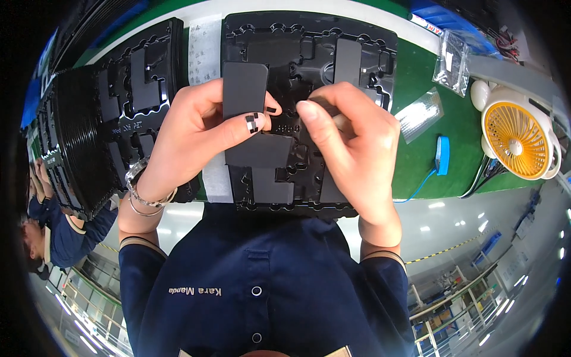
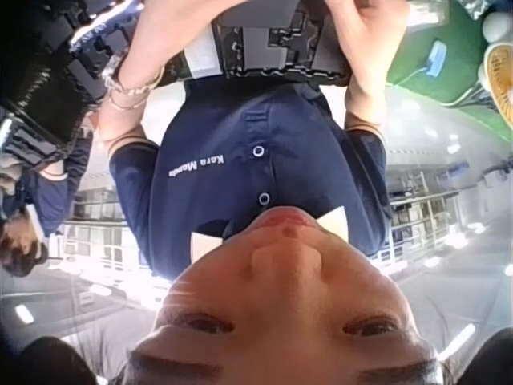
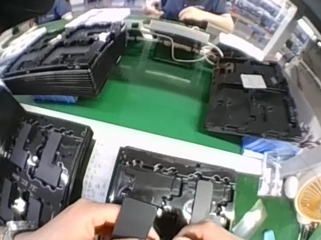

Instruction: The person assembles small electronic components into plastic trays by hand.

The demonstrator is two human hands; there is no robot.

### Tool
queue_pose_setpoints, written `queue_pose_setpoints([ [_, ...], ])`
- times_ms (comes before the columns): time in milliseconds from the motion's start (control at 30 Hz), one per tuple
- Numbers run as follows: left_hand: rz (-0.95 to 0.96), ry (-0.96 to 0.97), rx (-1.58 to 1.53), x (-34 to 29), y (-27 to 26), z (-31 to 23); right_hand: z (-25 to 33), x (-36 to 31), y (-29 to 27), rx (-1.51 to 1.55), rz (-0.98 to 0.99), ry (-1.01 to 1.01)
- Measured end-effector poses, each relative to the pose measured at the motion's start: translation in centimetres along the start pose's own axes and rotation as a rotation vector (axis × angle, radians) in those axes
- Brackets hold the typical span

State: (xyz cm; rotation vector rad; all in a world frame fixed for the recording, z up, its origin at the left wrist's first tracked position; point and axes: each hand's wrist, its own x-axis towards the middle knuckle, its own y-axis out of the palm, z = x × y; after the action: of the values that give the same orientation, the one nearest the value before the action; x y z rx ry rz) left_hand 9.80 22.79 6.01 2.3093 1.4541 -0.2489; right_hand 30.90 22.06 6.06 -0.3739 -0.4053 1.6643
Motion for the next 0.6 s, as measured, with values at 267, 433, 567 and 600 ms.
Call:
queue_pose_setpoints([
  [267, -0.226, 0.157, 0.262, 2.0, -0.2, 0.5, -0.3, -1.1, -2.1, 0.055, -0.078, 0.011],
  [433, -0.393, 0.395, 1.022, 3.2, -0.9, 0.7, -1.1, -1.8, -2.3, 0.064, -0.067, -0.040],
  [567, -0.418, 0.552, 1.255, 3.5, -1.7, 1.2, -0.9, -2.1, -2.6, 0.064, -0.034, -0.042],
  [600, -0.448, 0.577, 1.321, 3.7, -1.7, 1.3, -0.8, -2.2, -2.7, 0.065, -0.017, -0.039],
])
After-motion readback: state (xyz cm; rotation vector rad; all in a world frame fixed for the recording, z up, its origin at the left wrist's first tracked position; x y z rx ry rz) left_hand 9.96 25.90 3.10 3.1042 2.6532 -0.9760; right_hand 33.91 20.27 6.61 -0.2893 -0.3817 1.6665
